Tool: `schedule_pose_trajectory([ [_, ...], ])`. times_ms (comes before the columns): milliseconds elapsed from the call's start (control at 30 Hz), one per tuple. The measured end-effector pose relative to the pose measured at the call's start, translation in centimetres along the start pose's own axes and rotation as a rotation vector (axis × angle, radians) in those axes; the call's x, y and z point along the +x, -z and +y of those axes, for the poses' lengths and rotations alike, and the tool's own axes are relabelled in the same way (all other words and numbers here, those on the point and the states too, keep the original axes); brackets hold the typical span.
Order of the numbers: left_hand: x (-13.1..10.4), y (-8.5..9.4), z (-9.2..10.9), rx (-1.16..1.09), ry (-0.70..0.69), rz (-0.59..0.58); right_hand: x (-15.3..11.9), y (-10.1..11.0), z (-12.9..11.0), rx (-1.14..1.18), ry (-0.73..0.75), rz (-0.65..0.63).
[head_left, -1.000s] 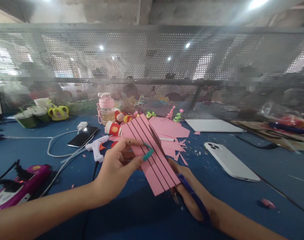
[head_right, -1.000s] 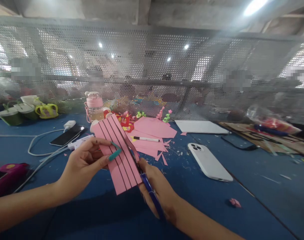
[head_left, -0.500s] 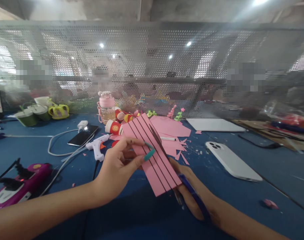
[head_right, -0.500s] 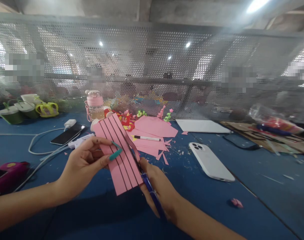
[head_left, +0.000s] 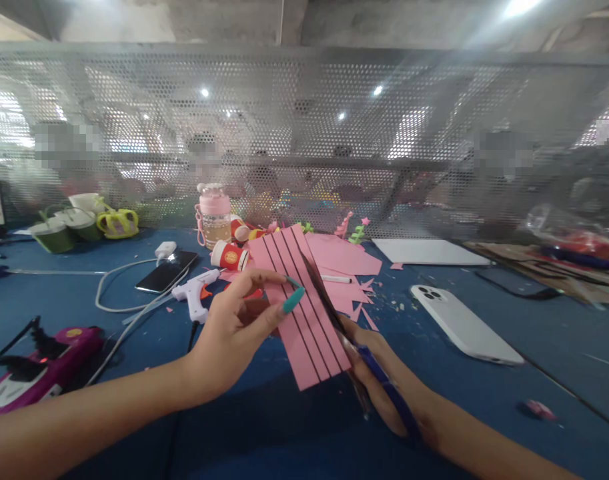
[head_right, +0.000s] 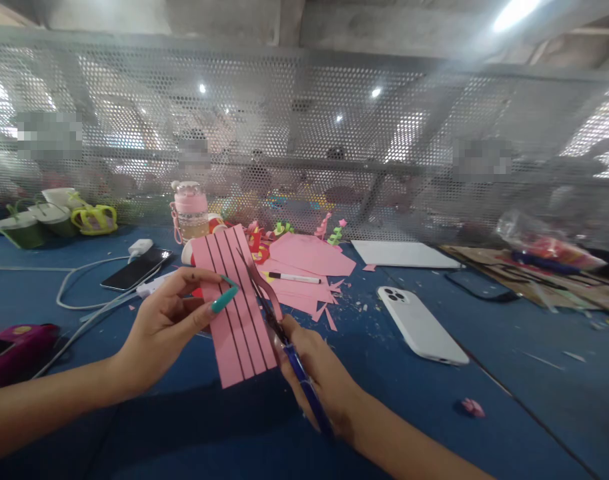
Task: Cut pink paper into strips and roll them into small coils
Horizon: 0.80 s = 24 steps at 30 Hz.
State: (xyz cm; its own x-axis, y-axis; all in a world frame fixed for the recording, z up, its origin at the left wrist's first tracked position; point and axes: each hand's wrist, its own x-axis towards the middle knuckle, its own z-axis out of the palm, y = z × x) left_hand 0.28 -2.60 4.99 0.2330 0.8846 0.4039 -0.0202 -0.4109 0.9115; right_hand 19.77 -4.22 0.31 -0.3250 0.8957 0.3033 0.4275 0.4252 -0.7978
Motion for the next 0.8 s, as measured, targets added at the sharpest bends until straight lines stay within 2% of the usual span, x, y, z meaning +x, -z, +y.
schedule_pose_trajectory([
  [133, 0.2, 0.2, 0.0, 0.013, -0.015, 0.073, 0.0, -0.2, -0.3, -0.003, 0.012, 0.013],
  [267, 0.5, 0.0, 0.3, -0.09, 0.053, 0.038, -0.2, -0.4, 0.3, 0.097, 0.004, -0.029],
  [433, 0.5, -0.1, 0.7, -0.124, 0.054, 0.015, -0.5, -0.4, 1.2, 0.168, 0.03, -0.076],
  [700, 0.2, -0.2, 0.7, -0.127, 0.058, -0.039, 0.1, -0.7, 0.2, 0.337, -0.064, -0.041],
  [800, 0.2, -0.2, 0.6, -0.133, 0.063, -0.048, 0.1, -0.8, -0.5, 0.392, -0.163, -0.037],
])
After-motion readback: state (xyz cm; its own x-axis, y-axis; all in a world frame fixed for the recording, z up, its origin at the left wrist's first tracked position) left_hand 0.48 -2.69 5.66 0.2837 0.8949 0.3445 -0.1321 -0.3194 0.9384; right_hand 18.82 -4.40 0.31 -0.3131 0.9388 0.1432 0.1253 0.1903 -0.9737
